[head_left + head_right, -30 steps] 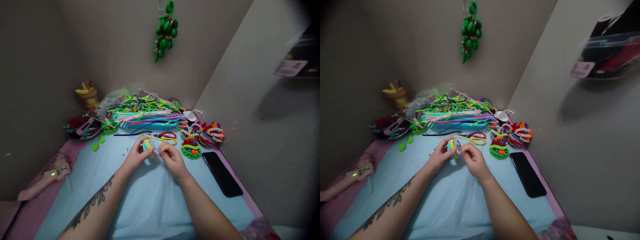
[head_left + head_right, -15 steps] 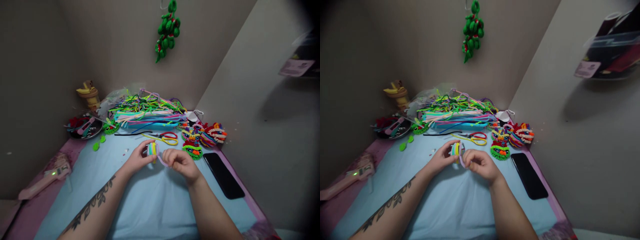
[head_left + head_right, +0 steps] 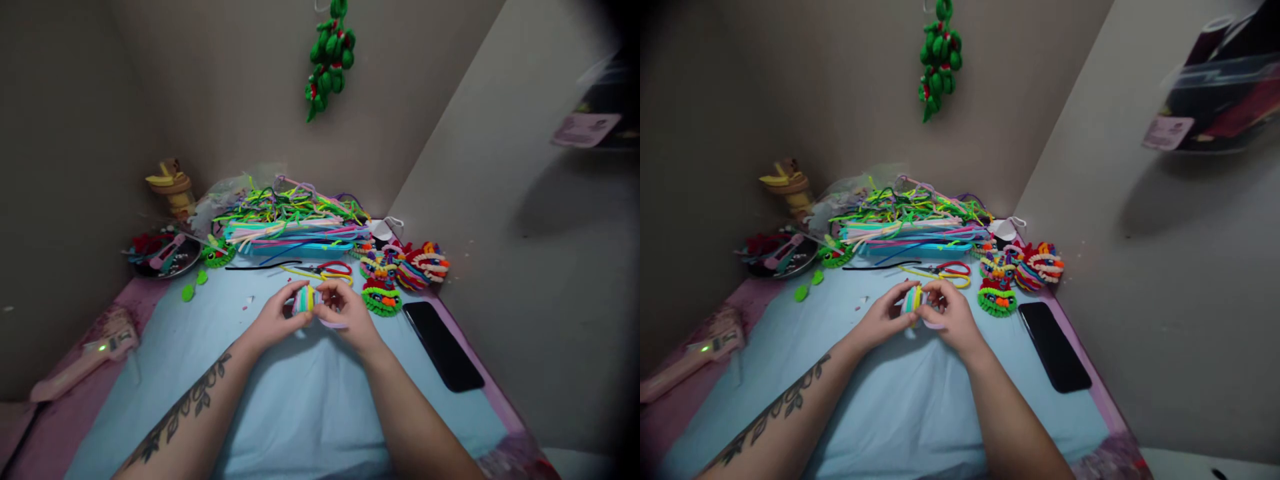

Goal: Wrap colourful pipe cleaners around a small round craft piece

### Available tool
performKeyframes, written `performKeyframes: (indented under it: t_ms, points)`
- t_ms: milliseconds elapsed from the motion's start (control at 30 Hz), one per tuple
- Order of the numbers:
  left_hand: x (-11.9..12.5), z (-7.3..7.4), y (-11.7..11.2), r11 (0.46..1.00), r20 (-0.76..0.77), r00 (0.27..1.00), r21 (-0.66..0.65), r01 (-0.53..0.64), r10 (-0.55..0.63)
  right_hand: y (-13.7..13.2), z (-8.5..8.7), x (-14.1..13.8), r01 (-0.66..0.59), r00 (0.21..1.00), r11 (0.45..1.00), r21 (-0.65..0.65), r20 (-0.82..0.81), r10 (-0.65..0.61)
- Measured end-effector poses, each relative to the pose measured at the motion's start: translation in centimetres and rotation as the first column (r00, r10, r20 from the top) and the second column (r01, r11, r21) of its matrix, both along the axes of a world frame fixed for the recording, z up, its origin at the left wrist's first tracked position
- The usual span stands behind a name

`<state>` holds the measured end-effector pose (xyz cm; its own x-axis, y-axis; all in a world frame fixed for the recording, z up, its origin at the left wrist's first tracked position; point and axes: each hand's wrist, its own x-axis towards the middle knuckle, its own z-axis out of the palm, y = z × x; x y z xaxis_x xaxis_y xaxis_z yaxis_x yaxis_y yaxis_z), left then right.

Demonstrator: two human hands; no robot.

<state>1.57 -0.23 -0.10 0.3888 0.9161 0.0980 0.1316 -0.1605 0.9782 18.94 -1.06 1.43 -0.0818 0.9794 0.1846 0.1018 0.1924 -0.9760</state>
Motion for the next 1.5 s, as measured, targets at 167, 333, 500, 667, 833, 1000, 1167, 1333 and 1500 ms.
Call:
performKeyframes:
  t_ms: [167,333,500,667,833,1000,1167,1333,1500]
  points:
    - [0.1,0.1,-0.1,0.998,-0.047,0.999,0.055,0.017,-0.015,0.5,-0.7,0.1,0.068,0.995,0.994,0.084,0.071,-0.074]
    - [0.0,0.1,-0.2,0.993,-0.066,0.998,0.122,0.007,0.001,0.5,-0.5,0.1,0.071,0.978,0.981,0.180,0.179,-0.103]
    - [0.0,-0.1,-0.2,0.982,-0.106,0.994,0.191,-0.007,0.028,0.4,-0.4,0.1,0.056,0.964,0.973,0.226,0.241,-0.111]
    - [0.1,-0.4,-0.1,0.966,-0.140,0.988,0.258,-0.022,0.060,0.8,-0.8,0.5,0.032,0.948,0.978,0.207,0.303,-0.095]
    - [0.0,-0.7,0.0,0.942,-0.183,0.981,0.336,0.005,0.059,1.0,-0.9,0.7,0.017,0.939,0.980,0.198,0.334,-0.084]
    - [-0.1,-1.0,0.3,0.909,-0.224,0.972,0.416,0.033,0.068,1.2,-1.0,0.7,0.002,0.932,0.982,0.189,0.356,-0.070]
    - [0.0,-0.7,0.3,0.923,-0.172,0.985,0.383,0.035,0.034,1.3,-1.2,0.4,0.013,0.968,0.986,0.169,0.245,-0.054]
    - [0.0,-0.6,0.3,0.945,-0.102,0.995,0.326,0.035,-0.002,1.3,-1.5,0.2,0.020,0.976,0.984,0.175,0.212,-0.058]
    - [-0.2,-0.8,0.3,0.957,-0.119,0.993,0.287,0.038,-0.004,1.4,-1.7,0.1,0.047,0.968,0.984,0.171,0.236,-0.087]
